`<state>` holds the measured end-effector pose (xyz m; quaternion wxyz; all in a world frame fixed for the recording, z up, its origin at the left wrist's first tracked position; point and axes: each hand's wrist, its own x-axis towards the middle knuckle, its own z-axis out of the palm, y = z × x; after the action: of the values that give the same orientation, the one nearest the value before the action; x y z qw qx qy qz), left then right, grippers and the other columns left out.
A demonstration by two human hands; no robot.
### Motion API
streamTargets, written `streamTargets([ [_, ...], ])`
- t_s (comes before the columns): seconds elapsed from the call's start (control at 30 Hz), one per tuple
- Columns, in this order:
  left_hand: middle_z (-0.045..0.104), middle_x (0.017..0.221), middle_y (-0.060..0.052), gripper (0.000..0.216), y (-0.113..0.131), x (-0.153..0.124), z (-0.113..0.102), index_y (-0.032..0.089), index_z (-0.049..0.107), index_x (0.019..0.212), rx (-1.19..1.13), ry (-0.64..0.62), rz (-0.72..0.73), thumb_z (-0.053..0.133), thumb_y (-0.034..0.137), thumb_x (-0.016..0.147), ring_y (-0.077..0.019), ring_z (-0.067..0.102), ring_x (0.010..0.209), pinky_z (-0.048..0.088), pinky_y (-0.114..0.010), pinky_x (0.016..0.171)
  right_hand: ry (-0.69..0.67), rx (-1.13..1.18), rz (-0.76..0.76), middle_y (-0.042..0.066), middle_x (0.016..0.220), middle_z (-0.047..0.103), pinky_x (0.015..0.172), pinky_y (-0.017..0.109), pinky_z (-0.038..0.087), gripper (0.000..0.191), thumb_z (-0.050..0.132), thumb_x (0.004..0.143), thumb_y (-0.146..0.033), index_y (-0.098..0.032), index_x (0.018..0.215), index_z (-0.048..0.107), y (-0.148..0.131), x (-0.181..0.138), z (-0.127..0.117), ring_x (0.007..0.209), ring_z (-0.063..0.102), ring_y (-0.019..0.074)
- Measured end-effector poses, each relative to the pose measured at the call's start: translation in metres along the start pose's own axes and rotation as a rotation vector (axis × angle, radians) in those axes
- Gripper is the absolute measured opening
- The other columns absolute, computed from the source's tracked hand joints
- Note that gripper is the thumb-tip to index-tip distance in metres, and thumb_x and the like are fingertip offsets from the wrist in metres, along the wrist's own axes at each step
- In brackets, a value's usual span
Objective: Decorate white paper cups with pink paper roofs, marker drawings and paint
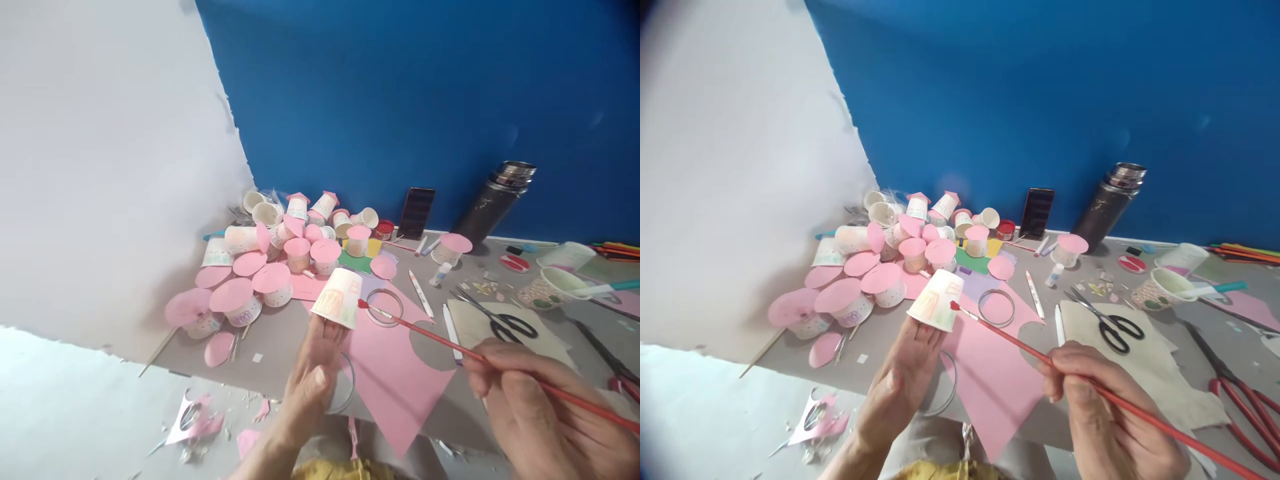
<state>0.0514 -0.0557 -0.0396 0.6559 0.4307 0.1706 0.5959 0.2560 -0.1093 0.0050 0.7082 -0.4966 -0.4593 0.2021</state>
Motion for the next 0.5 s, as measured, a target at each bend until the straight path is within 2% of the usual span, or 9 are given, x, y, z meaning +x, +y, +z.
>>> streamTargets([
  [0.1, 0.027, 0.175, -0.010, 0.095, -0.003, -0.004, -0.006, 0.028, 0.030, 0.167, -0.018, 0.016, 0.025, 0.070, 0.062, 0.088, -0.0369, 0.000, 0.164, 0.004, -0.054, 0.134, -0.030, 0.015, -0.039, 0.005, 0.077, 0.071, 0.059, 0.032, 0.057, 0.013, 0.074, 0.094, -0.036, -0.024, 0.093, 0.079, -0.005, 0.000, 0.004, 0.067, 0.064, 0.0188],
  [0.27, 0.026, 0.175, -0.012, 0.095, -0.001, -0.006, -0.005, 0.024, 0.029, 0.167, -0.027, -0.010, 0.017, 0.069, 0.061, 0.090, -0.0370, 0.000, 0.164, 0.002, -0.054, 0.133, -0.051, -0.002, -0.040, 0.004, 0.078, 0.071, 0.056, 0.029, 0.057, 0.012, 0.071, 0.097, -0.033, -0.024, 0.092, 0.077, -0.007, -0.005, 0.007, 0.068, 0.066, 0.0178],
  [0.4, 0.027, 0.175, -0.013, 0.097, 0.003, -0.005, -0.002, 0.024, 0.029, 0.167, -0.008, -0.021, 0.017, 0.070, 0.064, 0.089, -0.0387, 0.003, 0.164, 0.003, -0.054, 0.133, -0.147, -0.016, -0.163, 0.004, 0.080, 0.072, 0.054, 0.027, 0.058, 0.010, 0.069, 0.098, -0.028, -0.023, 0.096, 0.077, 0.002, 0.000, 0.002, 0.067, 0.067, 0.0167],
  [0.5, 0.030, 0.174, -0.012, 0.089, 0.004, -0.005, -0.002, 0.025, 0.037, 0.164, -0.023, -0.021, 0.026, 0.069, 0.062, 0.090, -0.0385, 0.007, 0.164, 0.005, -0.054, 0.133, -0.219, -0.030, -0.239, 0.005, 0.081, 0.073, 0.056, 0.028, 0.059, 0.012, 0.066, 0.098, -0.023, -0.021, 0.099, 0.077, 0.006, 0.003, -0.002, 0.067, 0.067, 0.0169],
])
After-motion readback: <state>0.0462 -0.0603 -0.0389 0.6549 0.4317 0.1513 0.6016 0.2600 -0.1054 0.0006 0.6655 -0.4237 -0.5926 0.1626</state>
